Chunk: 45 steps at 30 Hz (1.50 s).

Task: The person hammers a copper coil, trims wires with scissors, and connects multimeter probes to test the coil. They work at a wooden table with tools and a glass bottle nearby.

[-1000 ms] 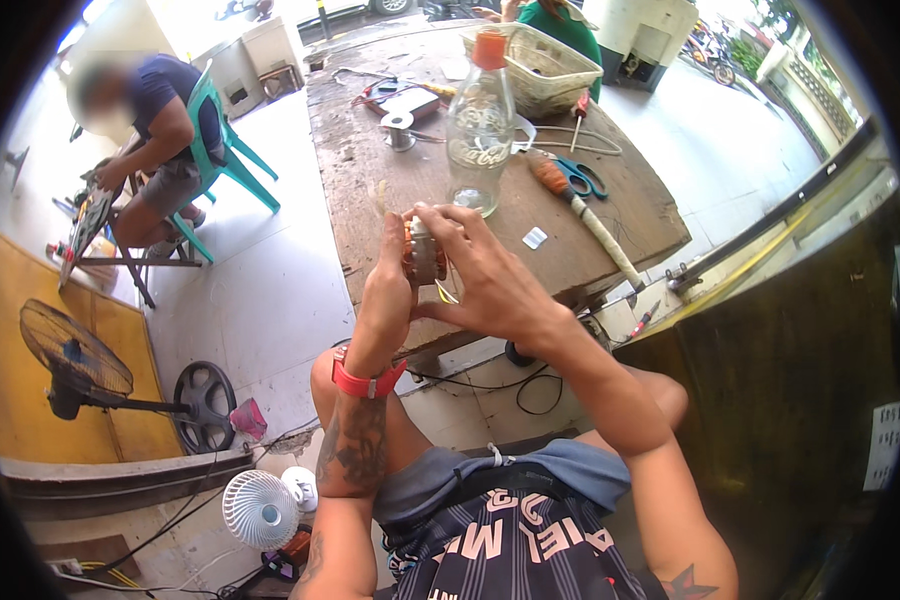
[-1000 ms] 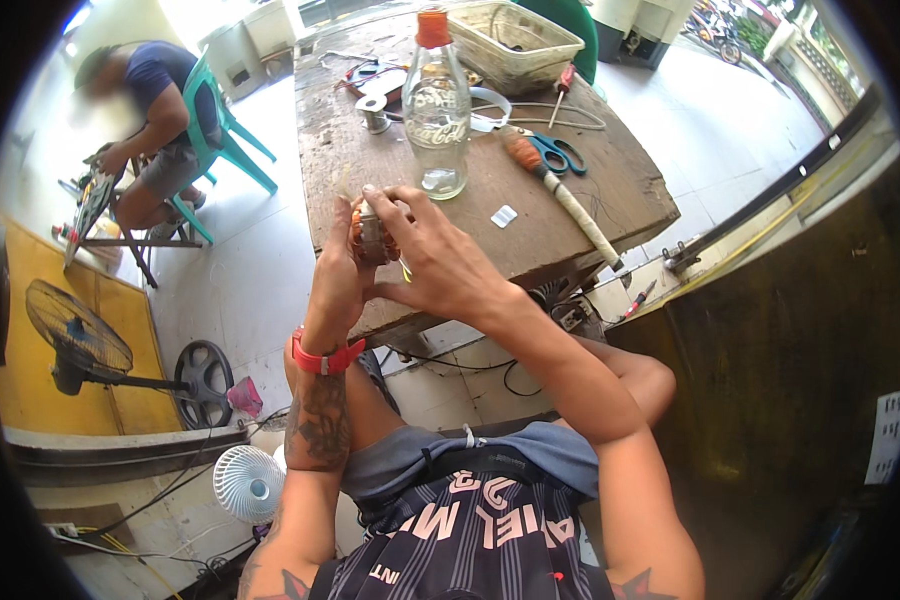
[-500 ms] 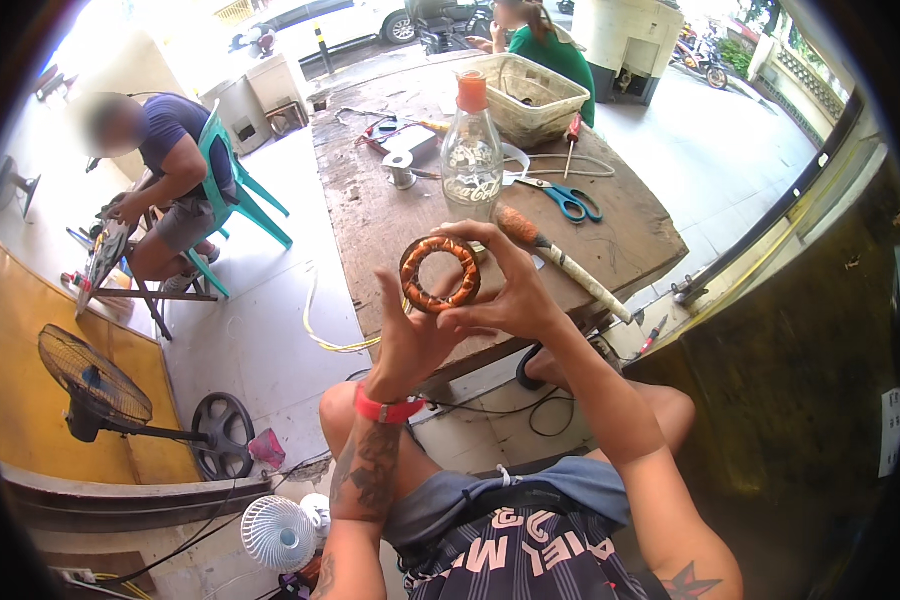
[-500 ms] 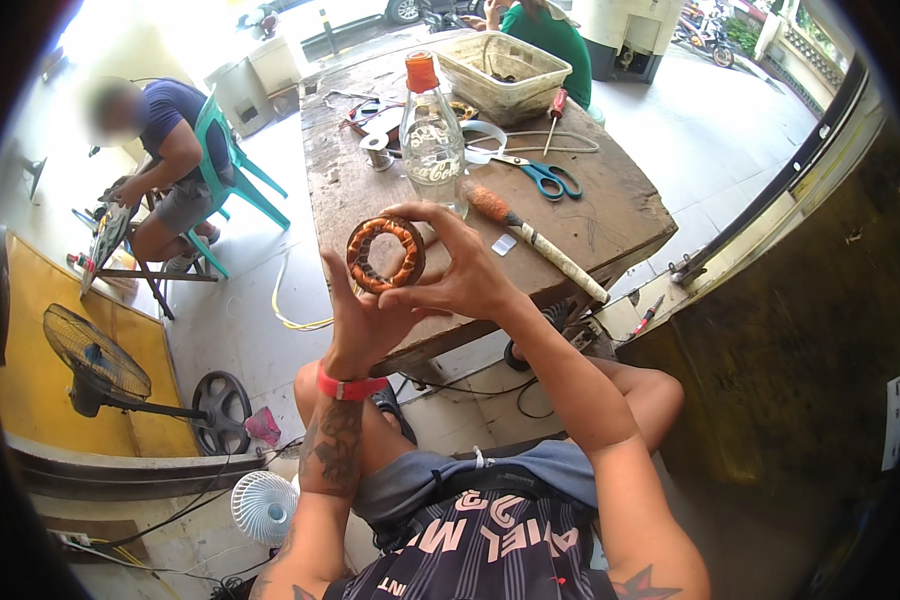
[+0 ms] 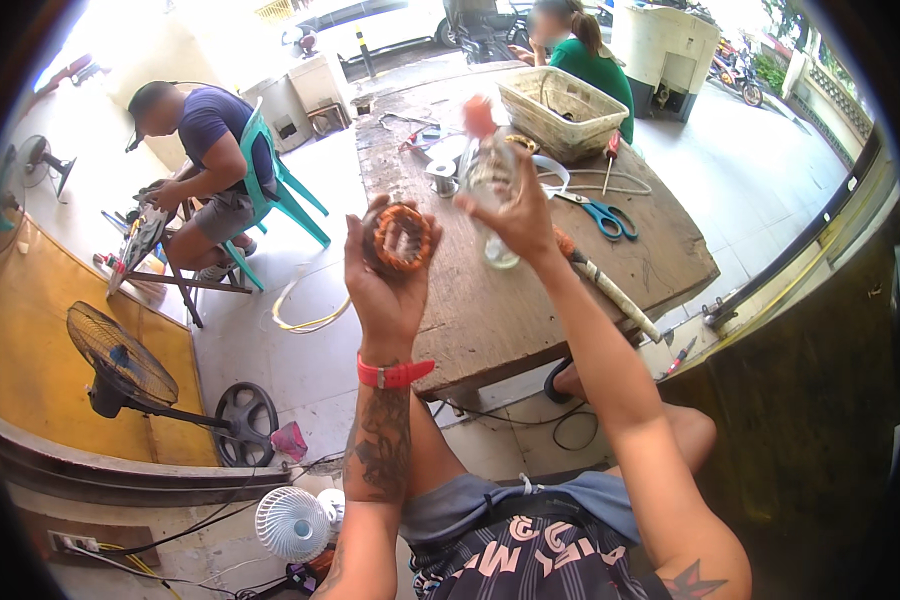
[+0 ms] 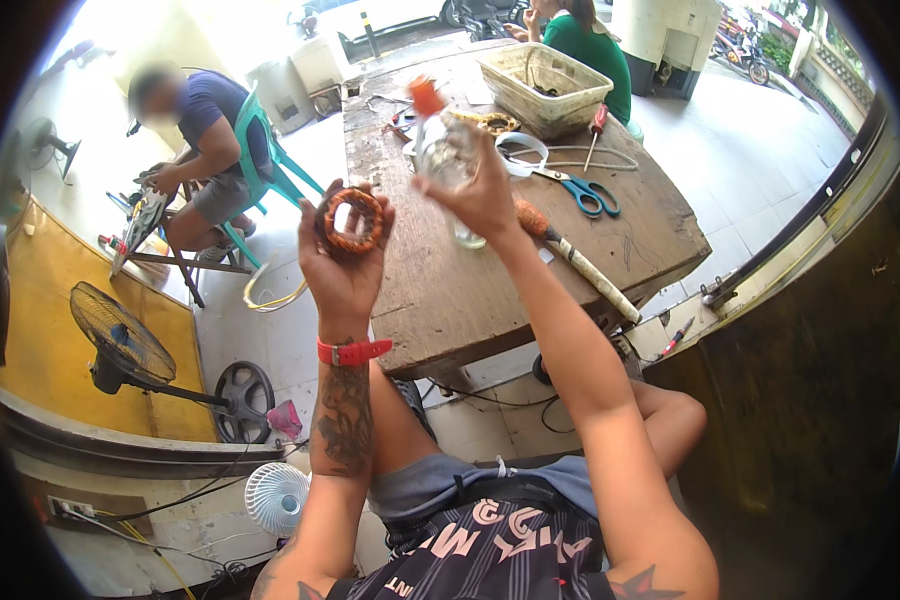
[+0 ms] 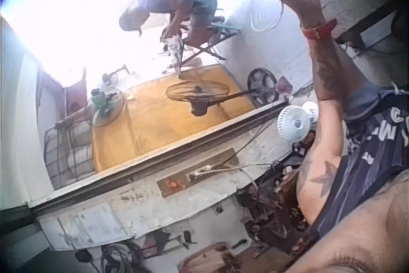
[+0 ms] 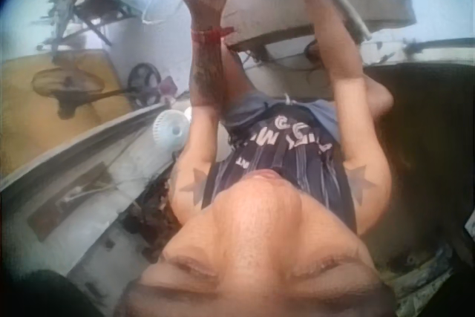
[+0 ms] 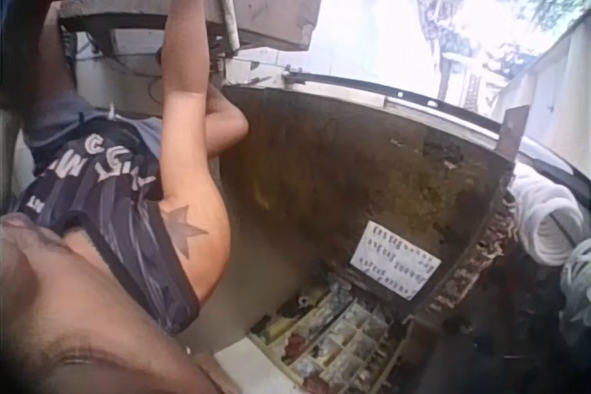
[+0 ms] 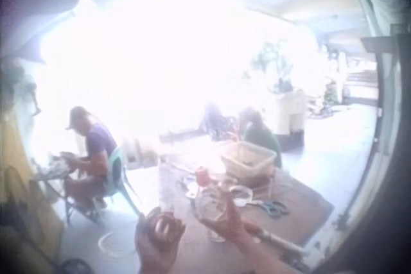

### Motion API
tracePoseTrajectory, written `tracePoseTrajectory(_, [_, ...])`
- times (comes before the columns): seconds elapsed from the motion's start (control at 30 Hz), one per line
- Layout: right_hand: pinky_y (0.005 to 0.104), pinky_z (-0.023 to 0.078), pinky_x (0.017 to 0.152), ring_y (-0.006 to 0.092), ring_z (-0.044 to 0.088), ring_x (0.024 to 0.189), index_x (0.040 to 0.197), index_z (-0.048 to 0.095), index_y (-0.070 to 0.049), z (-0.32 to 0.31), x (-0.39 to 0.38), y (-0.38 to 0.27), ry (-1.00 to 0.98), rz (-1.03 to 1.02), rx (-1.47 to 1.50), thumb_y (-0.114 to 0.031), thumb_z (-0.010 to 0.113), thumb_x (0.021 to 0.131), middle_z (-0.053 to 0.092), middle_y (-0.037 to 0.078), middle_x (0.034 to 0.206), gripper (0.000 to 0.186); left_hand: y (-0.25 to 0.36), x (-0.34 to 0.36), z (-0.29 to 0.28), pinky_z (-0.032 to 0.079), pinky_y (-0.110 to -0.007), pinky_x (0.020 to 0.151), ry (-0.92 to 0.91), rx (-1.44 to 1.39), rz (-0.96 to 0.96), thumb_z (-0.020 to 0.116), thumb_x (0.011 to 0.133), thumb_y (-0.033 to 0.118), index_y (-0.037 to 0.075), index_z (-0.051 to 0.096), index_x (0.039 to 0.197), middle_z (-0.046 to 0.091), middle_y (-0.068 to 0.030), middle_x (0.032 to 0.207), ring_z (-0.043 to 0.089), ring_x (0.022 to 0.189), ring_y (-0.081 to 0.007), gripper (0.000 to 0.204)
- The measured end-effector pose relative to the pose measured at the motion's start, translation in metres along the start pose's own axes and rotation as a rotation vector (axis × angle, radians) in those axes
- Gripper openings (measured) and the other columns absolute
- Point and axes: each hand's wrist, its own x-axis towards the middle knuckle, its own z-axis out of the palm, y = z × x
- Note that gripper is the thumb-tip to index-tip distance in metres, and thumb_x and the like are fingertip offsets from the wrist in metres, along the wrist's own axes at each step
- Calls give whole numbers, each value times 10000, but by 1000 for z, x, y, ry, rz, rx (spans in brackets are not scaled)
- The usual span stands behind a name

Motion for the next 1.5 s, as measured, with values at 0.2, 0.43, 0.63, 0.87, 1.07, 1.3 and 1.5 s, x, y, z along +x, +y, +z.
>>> tracePoseTrajectory(0.2, [435, 492, 1098, 291, 574, 1278, 1496, 389, -43, 10, -54, -41, -215, -1, -66, -327, 963, 711, 523, 183, 1409, 1014, 27, 47, 41, 579, -387, 934, -128, 261, 235, 376, 1022, 724, 0, 576, 1335, 703, -170, 1194, 716, 1042, -254, 814])
tracePoseTrajectory(0.43, [451, 448, 1113, 272, 529, 1327, 1509, 363, -36, -3, -56, -50, -165, 104, -31, -316, 969, 704, 511, 178, 1430, 1045, 13, 52, 81, 549, -311, 903, -509, 897, 526, 335, 1088, 627, 20, 625, 1361, 687, -152, 1202, 656, 1067, -167, 726])
tracePoseTrajectory(0.63, [455, 401, 1157, 311, 476, 1375, 1536, 348, -8, -10, -59, -48, -83, 43, 58, -424, 911, 789, 486, 204, 1441, 1024, -11, 44, 75, 580, -308, 857, -534, 999, 413, 735, 983, 387, 81, 487, 1453, 713, -159, 1176, 711, 1022, -194, 613])
tracePoseTrajectory(0.87, [438, 461, 1029, 352, 558, 1231, 1440, 508, 1, -17, -16, -80, 17, -289, -148, -401, 814, 893, 557, 209, 1322, 744, -32, 27, 73, 563, -321, 845, -338, 870, 395, 463, 1060, 610, 2, 616, 1318, 712, -133, 1111, 674, 1032, -172, 678])
tracePoseTrajectory(1.07, [412, 512, 888, 315, 618, 1026, 1269, 612, 1, -10, -8, -73, 155, -392, -206, -446, 835, 857, 608, 156, 1125, 648, -54, 30, 64, 546, -307, 809, -208, 803, 423, 415, 1079, 595, -12, 671, 1212, 728, -109, 1018, 677, 944, -158, 672])
tracePoseTrajectory(1.3, [418, 486, 941, 303, 595, 1085, 1283, 591, 6, -16, -18, -54, 133, -250, -106, -487, 821, 868, 594, 151, 1155, 685, -59, 31, 66, 541, -314, 825, -225, 848, 478, 454, 1071, 580, -9, 680, 1197, 736, -104, 1011, 682, 949, -165, 644])
tracePoseTrajectory(1.5, [468, 414, 1170, 355, 447, 1436, 1613, 151, -30, -25, -67, -27, -42, -7, -132, -410, 993, 653, 409, 251, 1505, 1332, -56, 31, 43, 550, -358, 985, -463, 651, 178, 740, 948, 498, -5, 384, 1514, 568, -180, 1412, 622, 1213, -235, 837])
